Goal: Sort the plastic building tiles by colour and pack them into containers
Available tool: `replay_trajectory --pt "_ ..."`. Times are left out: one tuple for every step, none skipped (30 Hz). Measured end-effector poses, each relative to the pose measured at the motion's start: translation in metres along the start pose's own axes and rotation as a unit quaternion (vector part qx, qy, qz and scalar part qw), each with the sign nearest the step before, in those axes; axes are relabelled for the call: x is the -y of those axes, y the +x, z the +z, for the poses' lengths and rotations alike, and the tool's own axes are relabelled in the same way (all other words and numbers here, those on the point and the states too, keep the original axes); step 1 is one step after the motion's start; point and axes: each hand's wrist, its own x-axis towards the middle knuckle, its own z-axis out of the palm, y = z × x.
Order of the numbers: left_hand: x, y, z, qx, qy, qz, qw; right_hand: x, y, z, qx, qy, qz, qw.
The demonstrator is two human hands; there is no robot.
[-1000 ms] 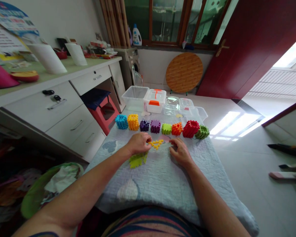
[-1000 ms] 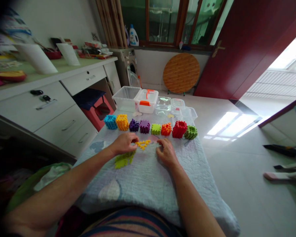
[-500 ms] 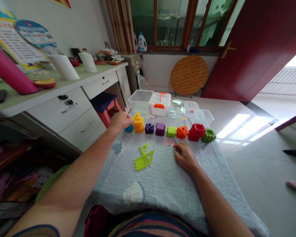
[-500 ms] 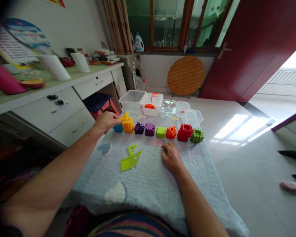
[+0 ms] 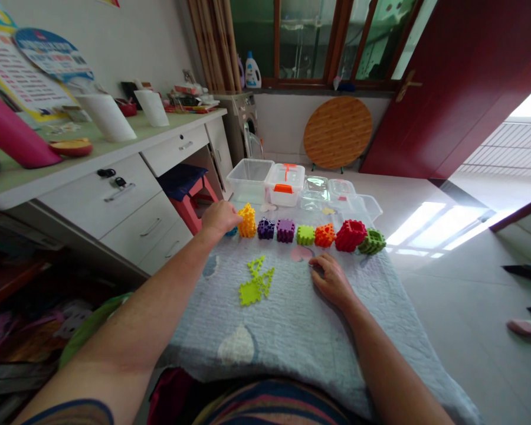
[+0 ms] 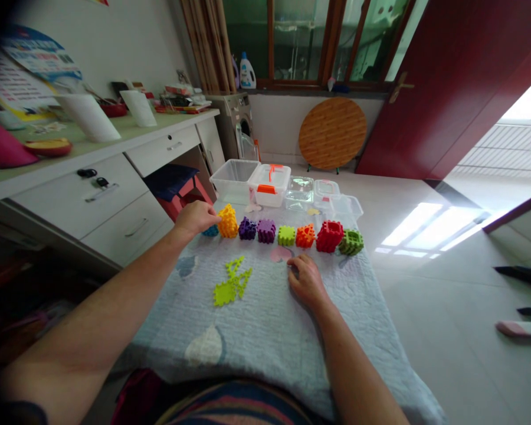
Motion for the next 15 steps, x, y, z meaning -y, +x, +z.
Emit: replay_trajectory --pt "0.002 -0.001 0.000 -0.002 -0.001 0.009 1.000 0.000 0.000 0.000 0.003 -0.001 -0.001 1.000" --pt "0.004 -0.002 0.001 -0.006 -0.003 0.016 1.000 0.000 0.000 0.000 0.005 -0.003 -0.002 1.000" --pt "0.006 -0.003 0.000 -0.014 -0.008 0.021 1.000 0.000 0.001 0.000 0.007 -0.003 -0.003 1.000" --pt "0.008 -0.006 0.000 -0.024 -0.015 0.022 0.999 0.000 0.001 -0.001 0.008 -0.003 -0.003 1.000" --pt "0.011 -0.010 -0.001 -0.035 -0.026 0.024 0.999 0.000 0.001 -0.001 0.009 -0.003 -0.003 1.000" --pt "0.013 -0.016 -0.001 -0.049 -0.041 0.027 0.998 0.000 0.001 -0.001 0.010 -0.004 -0.003 1.000" --pt "0.015 -0.023 -0.001 -0.065 -0.058 0.034 0.996 0.000 0.001 -0.001 0.010 -0.004 -0.002 1.000" --pt "0.017 -0.032 -0.001 -0.079 -0.077 0.048 0.993 0.000 0.001 -0.001 0.011 -0.005 -0.002 1.000" --pt "0.019 -0.042 0.001 -0.088 -0.096 0.068 0.989 0.000 0.001 -0.002 0.013 -0.005 -0.002 1.000" --pt "0.021 -0.054 0.003 -0.087 -0.112 0.094 0.985 0.000 0.001 -0.002 0.013 -0.006 -0.002 1.000" --pt "0.023 -0.067 0.006 -0.070 -0.123 0.126 0.982 0.000 0.001 -0.001 0.014 -0.006 -0.003 1.000" --pt "0.024 -0.080 0.011 -0.042 -0.130 0.160 0.978 -0.001 0.001 -0.001 0.014 -0.006 -0.002 1.000" --pt "0.026 -0.094 0.016 -0.007 -0.136 0.191 0.972 -0.001 0.001 -0.001 0.014 -0.006 -0.002 1.000" --pt "0.027 -0.107 0.021 0.025 -0.144 0.213 0.966 -0.001 0.001 -0.001 0.012 -0.007 -0.002 1.000" --pt "0.028 -0.119 0.027 0.051 -0.154 0.225 0.961 -0.002 0.001 0.000 0.010 -0.008 -0.002 1.000"
